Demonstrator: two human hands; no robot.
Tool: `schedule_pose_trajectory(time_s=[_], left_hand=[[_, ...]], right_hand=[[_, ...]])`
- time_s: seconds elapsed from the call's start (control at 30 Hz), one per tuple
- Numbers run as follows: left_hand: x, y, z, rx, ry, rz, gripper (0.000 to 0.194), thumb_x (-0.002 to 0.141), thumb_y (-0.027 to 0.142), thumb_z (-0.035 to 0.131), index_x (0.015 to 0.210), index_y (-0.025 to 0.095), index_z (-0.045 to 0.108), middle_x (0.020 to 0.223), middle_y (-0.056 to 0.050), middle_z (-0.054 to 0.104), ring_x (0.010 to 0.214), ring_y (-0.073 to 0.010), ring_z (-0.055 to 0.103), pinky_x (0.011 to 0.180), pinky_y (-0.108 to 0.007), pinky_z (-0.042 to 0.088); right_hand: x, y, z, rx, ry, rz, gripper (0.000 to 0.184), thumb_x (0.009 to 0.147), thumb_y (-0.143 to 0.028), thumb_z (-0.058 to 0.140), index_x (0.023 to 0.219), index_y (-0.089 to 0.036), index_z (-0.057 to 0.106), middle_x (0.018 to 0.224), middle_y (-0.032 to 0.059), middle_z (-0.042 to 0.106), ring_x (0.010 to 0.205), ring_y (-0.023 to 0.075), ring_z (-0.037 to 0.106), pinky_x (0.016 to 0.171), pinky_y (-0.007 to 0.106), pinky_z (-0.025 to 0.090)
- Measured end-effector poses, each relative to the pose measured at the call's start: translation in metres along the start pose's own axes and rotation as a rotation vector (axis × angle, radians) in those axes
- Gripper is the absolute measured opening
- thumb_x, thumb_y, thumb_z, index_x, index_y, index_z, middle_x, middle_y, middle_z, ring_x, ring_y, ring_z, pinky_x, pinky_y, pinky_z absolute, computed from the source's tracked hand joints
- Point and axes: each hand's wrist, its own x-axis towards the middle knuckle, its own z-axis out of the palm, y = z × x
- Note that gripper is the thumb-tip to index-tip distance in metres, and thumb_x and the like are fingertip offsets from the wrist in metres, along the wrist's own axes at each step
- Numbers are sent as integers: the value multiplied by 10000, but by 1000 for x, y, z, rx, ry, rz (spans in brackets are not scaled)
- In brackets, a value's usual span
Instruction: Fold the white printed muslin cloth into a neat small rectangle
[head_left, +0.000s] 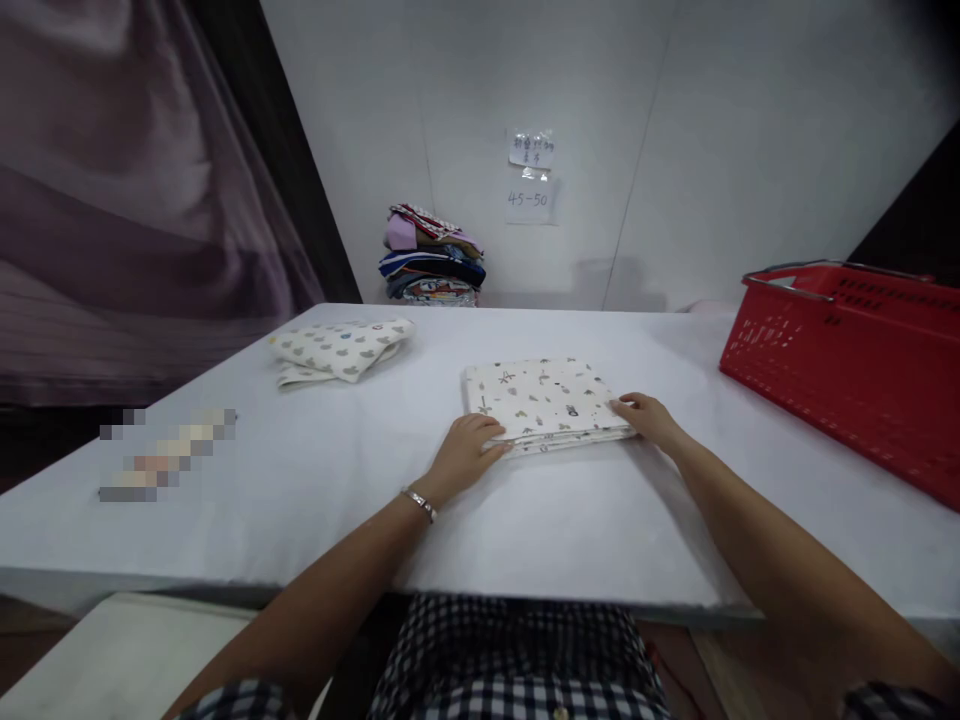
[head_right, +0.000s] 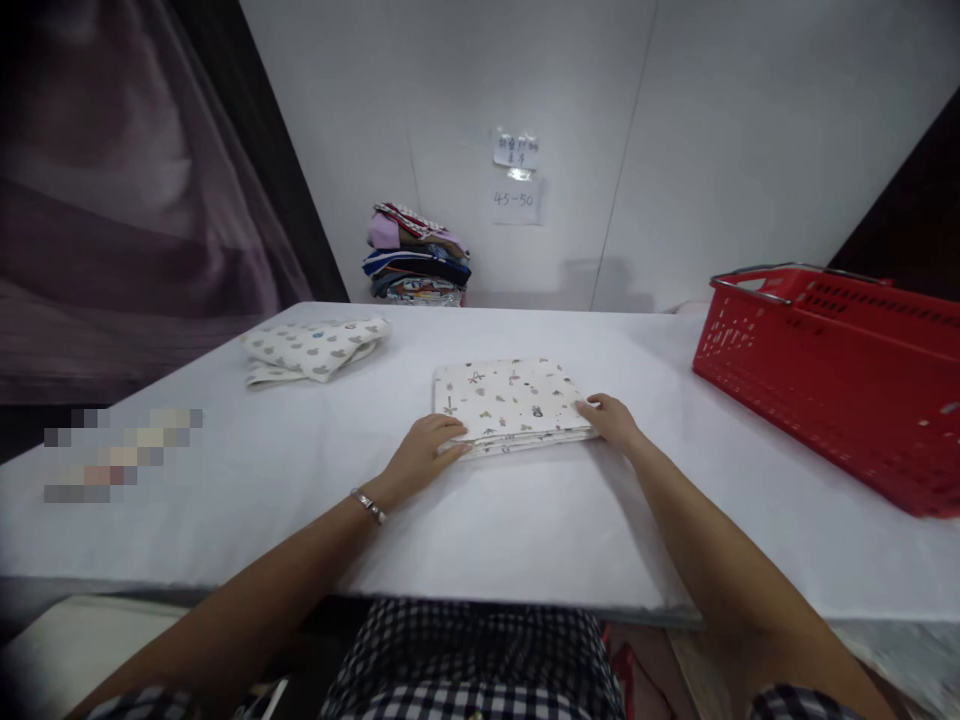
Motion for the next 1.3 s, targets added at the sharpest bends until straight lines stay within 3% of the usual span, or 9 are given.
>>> schedule_pose_trajectory(time_s=[0.13, 0.27, 0.43, 0.57, 0.67, 0.77, 0.97, 1.2, 1.3], left_hand=[[-4, 4, 2, 32, 81, -14, 243, 841, 346, 566, 1033, 209, 622, 1077, -47, 616, 1037, -184, 523, 939, -356, 390], [-5, 6, 2, 78, 113, -46, 216, 841, 326, 562, 1015, 213, 622, 1032, -53, 608, 999, -197, 523, 898, -371, 411], [-5, 4, 3, 133, 71, -11, 211, 841, 329, 554, 1006, 217, 621, 993, -53, 602, 962, -210, 521, 839, -377, 432], [-6, 3, 2, 141, 102, 24, 208, 849, 322, 541, 1011, 213, 615, 985, -57, 598, 967, -215, 516, 840, -384, 442], [-7, 3, 1, 136, 127, 48, 214, 852, 311, 537, 1022, 203, 609, 992, -65, 590, 969, -214, 511, 856, -379, 448], [-8, 3, 2, 129, 140, 31, 202, 857, 308, 526, 1008, 204, 610, 979, -61, 590, 958, -211, 516, 848, -367, 460], [-7, 2, 5, 134, 128, 14, 188, 874, 311, 494, 933, 205, 638, 935, -53, 609, 925, -201, 537, 817, -354, 478], [-8, 2, 4, 143, 129, 21, 222, 878, 320, 477, 925, 204, 661, 928, -58, 626, 907, -199, 550, 799, -352, 463], [-8, 4, 2, 199, 130, 16, 217, 873, 326, 493, 954, 204, 653, 941, -62, 636, 923, -213, 553, 815, -383, 426]], right_hand=[[-20, 6, -3, -18, 191, -316, 424, 836, -519, 450, 1054, -204, 632, 1083, 80, 636, 980, 216, 569, 839, 330, 451], [-37, 15, 0, 17, 152, -486, 391, 800, -514, 519, 1048, -239, 643, 1164, 60, 603, 1110, 232, 506, 924, 358, 420], [-33, 24, 6, -48, 120, -667, 335, 787, -384, 563, 1071, -235, 661, 1183, 63, 587, 1146, 229, 473, 1013, 364, 355], [-27, 30, -1, -62, 139, -611, 334, 780, -319, 533, 1068, -211, 664, 1208, 73, 563, 1103, 230, 500, 908, 333, 428], [-30, 30, -8, -86, 100, -512, 360, 787, -346, 524, 1095, -209, 651, 1102, 69, 597, 915, 208, 566, 777, 308, 464], [-36, 24, -9, -158, 67, -454, 377, 824, -355, 480, 1146, -227, 627, 971, 48, 626, 825, 189, 574, 790, 304, 447], [-34, 19, 3, -259, 188, -394, 366, 870, -288, 408, 1178, -237, 600, 1026, 48, 616, 892, 189, 567, 808, 290, 427], [-29, 30, 4, -248, 184, -466, 300, 830, -239, 485, 1084, -230, 644, 961, 52, 619, 812, 183, 581, 746, 313, 458], [-34, 27, 4, -257, 263, -556, 289, 822, -251, 503, 1071, -245, 650, 1083, 67, 597, 964, 223, 561, 827, 362, 459]])
